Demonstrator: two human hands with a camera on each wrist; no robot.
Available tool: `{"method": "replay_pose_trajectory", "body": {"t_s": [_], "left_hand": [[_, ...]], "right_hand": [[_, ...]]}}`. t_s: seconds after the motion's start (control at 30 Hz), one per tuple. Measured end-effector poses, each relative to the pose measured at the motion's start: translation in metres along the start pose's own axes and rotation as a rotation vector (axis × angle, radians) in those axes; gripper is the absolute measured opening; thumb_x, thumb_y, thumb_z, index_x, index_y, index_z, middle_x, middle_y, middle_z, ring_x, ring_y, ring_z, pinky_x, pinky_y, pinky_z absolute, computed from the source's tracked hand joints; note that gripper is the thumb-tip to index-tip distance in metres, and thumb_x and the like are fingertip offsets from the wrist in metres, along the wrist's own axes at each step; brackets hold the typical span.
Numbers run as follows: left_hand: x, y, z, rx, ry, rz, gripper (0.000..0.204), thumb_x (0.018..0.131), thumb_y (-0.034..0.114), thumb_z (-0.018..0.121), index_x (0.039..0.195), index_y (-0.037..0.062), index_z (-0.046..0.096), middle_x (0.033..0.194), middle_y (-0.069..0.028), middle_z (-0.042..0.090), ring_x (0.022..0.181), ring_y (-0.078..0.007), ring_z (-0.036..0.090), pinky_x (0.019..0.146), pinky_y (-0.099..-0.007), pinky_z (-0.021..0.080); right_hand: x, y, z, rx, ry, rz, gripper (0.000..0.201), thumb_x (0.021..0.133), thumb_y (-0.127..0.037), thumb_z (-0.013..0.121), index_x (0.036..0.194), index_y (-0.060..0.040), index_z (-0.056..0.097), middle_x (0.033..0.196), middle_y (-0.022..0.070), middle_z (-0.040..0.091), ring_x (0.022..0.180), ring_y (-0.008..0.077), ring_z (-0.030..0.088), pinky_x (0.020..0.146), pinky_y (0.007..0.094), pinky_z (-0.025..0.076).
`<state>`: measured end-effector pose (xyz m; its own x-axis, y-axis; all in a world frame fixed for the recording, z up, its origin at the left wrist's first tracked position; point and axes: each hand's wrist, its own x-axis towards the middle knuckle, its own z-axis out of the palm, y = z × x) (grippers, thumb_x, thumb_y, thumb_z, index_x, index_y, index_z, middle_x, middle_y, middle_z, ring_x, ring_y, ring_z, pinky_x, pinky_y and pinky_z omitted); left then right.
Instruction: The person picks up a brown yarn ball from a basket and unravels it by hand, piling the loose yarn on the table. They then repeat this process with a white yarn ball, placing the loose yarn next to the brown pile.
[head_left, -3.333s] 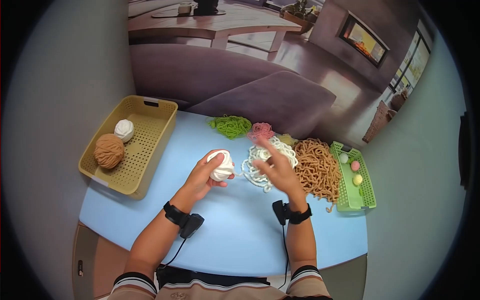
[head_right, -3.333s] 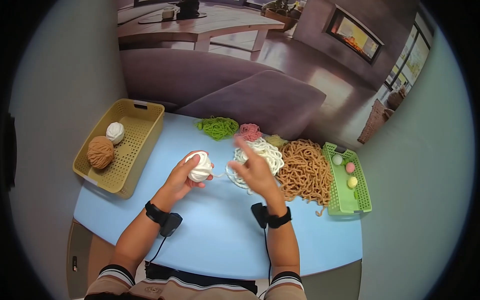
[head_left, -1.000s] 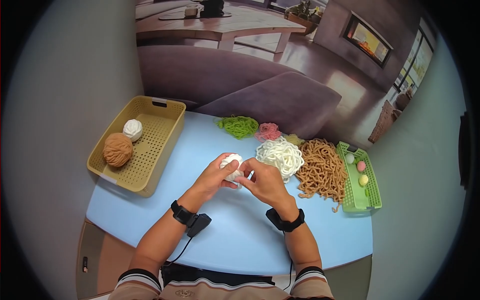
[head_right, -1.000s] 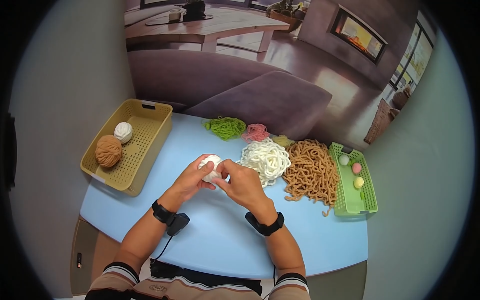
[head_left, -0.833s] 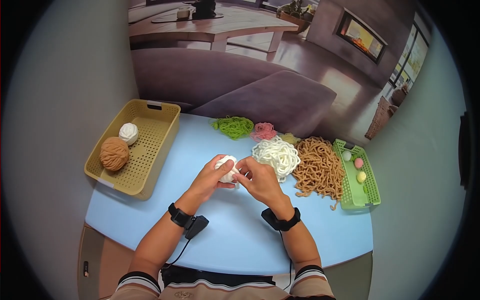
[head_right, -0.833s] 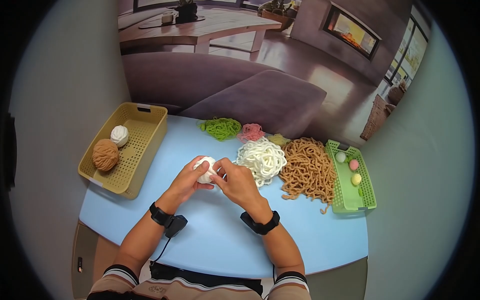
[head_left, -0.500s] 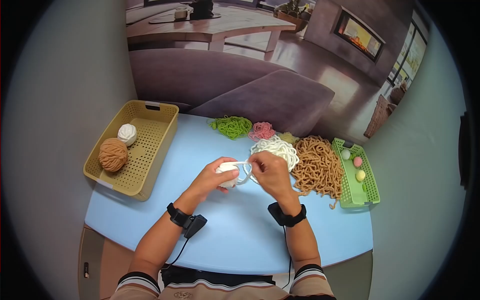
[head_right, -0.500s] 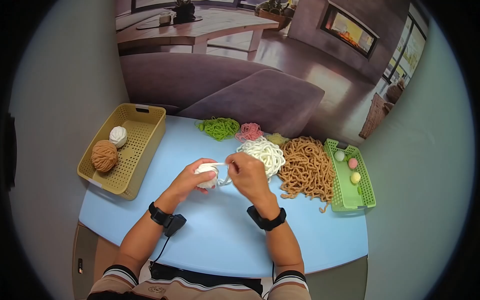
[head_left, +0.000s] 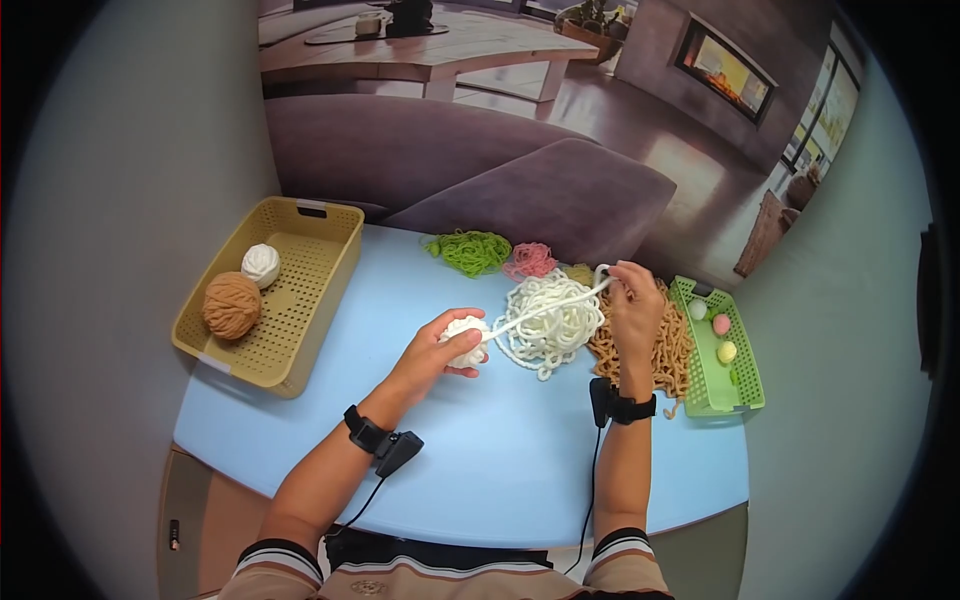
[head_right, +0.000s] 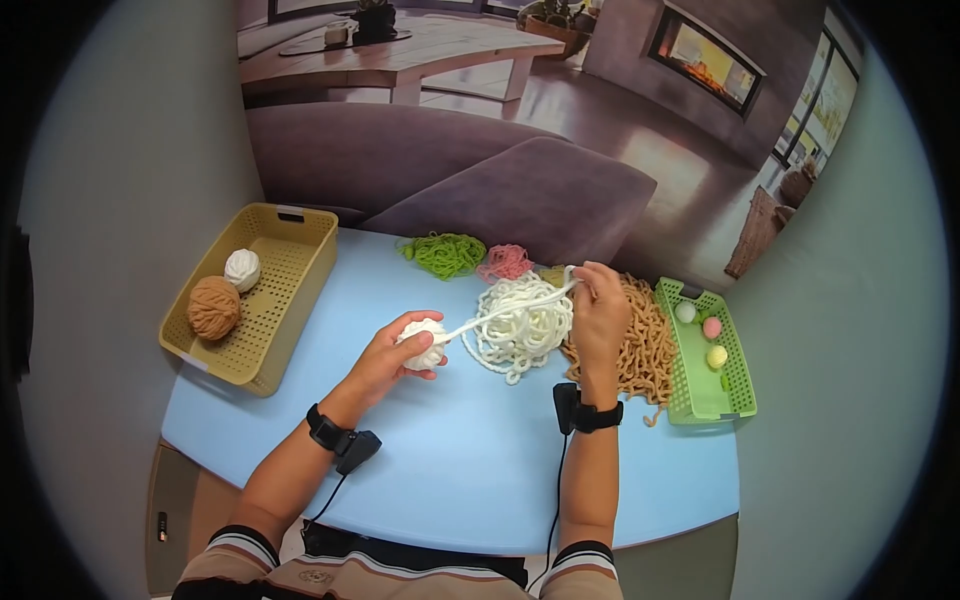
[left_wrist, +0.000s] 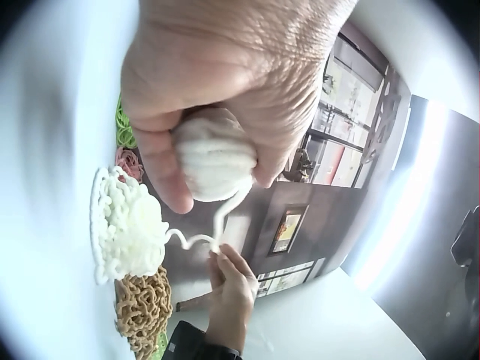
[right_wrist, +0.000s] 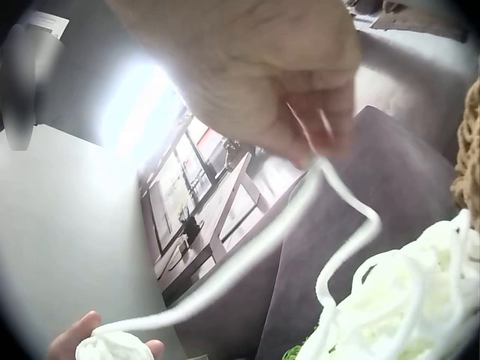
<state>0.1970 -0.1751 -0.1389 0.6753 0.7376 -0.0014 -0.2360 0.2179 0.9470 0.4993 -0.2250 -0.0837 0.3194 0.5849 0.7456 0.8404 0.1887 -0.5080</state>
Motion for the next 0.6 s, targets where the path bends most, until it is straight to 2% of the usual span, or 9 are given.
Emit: {"method": "replay_pose_trajectory", "body": {"t_s": [0.03,0.07,0.17,0.23,0.3,0.33,0.43,0.47,0.6], "left_hand": [[0.001,0.000,0.000,-0.001,0.004,-0.017,0.048,0.100,0.035,0.061,0.139,0.0088,0.051,0.113,-0.0059,0.067,0.095,-0.0162,0.069,0.077,-0.0307,0.060],[0.001,-0.001,0.000,-0.005,0.008,-0.033,0.048,0.101,0.036,0.061,0.139,0.0087,0.051,0.113,-0.0058,0.067,0.095,-0.0157,0.069,0.076,-0.0302,0.060],[0.002,-0.004,-0.003,-0.012,0.027,-0.063,0.048,0.102,0.040,0.058,0.137,0.0090,0.052,0.111,-0.0054,0.067,0.092,-0.0144,0.069,0.073,-0.0286,0.059],[0.002,-0.004,-0.003,-0.029,0.036,-0.067,0.049,0.101,0.043,0.059,0.136,0.0088,0.053,0.109,-0.0052,0.067,0.090,-0.0134,0.069,0.071,-0.0279,0.059],[0.002,-0.002,-0.003,-0.060,0.041,-0.061,0.053,0.099,0.047,0.061,0.134,0.0081,0.054,0.104,-0.0050,0.067,0.087,-0.0120,0.068,0.069,-0.0275,0.058],[0.002,-0.002,-0.004,-0.042,0.049,-0.065,0.054,0.098,0.049,0.062,0.133,0.0082,0.054,0.103,-0.0048,0.067,0.087,-0.0121,0.068,0.067,-0.0271,0.058],[0.001,-0.002,-0.006,0.010,0.074,-0.071,0.056,0.097,0.051,0.063,0.131,0.0081,0.055,0.102,-0.0044,0.068,0.086,-0.0125,0.068,0.064,-0.0257,0.056],[0.001,-0.001,-0.006,0.032,0.080,-0.070,0.055,0.097,0.051,0.064,0.130,0.0080,0.056,0.102,-0.0042,0.068,0.085,-0.0127,0.069,0.063,-0.0252,0.056],[0.003,-0.002,-0.005,0.148,0.000,-0.119,0.054,0.094,0.040,0.070,0.134,0.0057,0.057,0.103,-0.0043,0.069,0.087,-0.0126,0.069,0.064,-0.0245,0.056]], "right_hand": [[-0.001,-0.002,0.003,-0.141,-0.097,0.007,0.022,0.087,-0.003,0.070,0.108,0.0003,0.071,0.123,0.0159,0.067,0.109,0.0324,0.067,0.092,0.0388,0.054],[-0.003,-0.005,0.004,-0.357,-0.160,-0.164,0.037,0.086,-0.010,0.074,0.121,-0.0011,0.067,0.133,0.0178,0.064,0.118,0.0358,0.063,0.099,0.0422,0.050],[-0.013,-0.041,0.021,0.038,-0.376,-0.119,0.043,0.086,-0.012,0.074,0.127,-0.0018,0.064,0.128,0.0176,0.066,0.108,0.0308,0.068,0.093,0.0395,0.054],[-0.026,-0.082,0.028,0.303,-0.716,0.155,0.046,0.086,-0.015,0.075,0.129,-0.0027,0.063,0.121,0.0180,0.069,0.093,0.0285,0.072,0.084,0.0375,0.056],[-0.045,-0.093,0.043,0.297,-0.753,-0.017,0.048,0.087,-0.016,0.075,0.131,-0.0034,0.062,0.112,0.0185,0.071,0.080,0.0269,0.072,0.076,0.0359,0.056],[-0.048,-0.104,0.047,0.239,-0.729,-0.051,0.039,0.088,-0.014,0.074,0.124,-0.0024,0.066,0.100,0.0173,0.073,0.075,0.0271,0.070,0.071,0.0357,0.055],[-0.048,-0.106,0.047,0.151,-0.727,-0.002,0.025,0.088,-0.012,0.073,0.111,-0.0011,0.071,0.088,0.0156,0.073,0.071,0.0268,0.069,0.064,0.0362,0.053],[-0.049,-0.105,0.047,0.203,-0.644,-0.064,0.014,0.089,-0.011,0.073,0.098,-0.0002,0.073,0.081,0.0149,0.072,0.067,0.0274,0.068,0.061,0.0371,0.051],[-0.045,-0.106,0.040,0.244,-0.541,-0.097,0.010,0.089,-0.009,0.073,0.092,0.0004,0.073,0.078,0.0126,0.071,0.062,0.0215,0.065,0.057,0.0329,0.049]]}}
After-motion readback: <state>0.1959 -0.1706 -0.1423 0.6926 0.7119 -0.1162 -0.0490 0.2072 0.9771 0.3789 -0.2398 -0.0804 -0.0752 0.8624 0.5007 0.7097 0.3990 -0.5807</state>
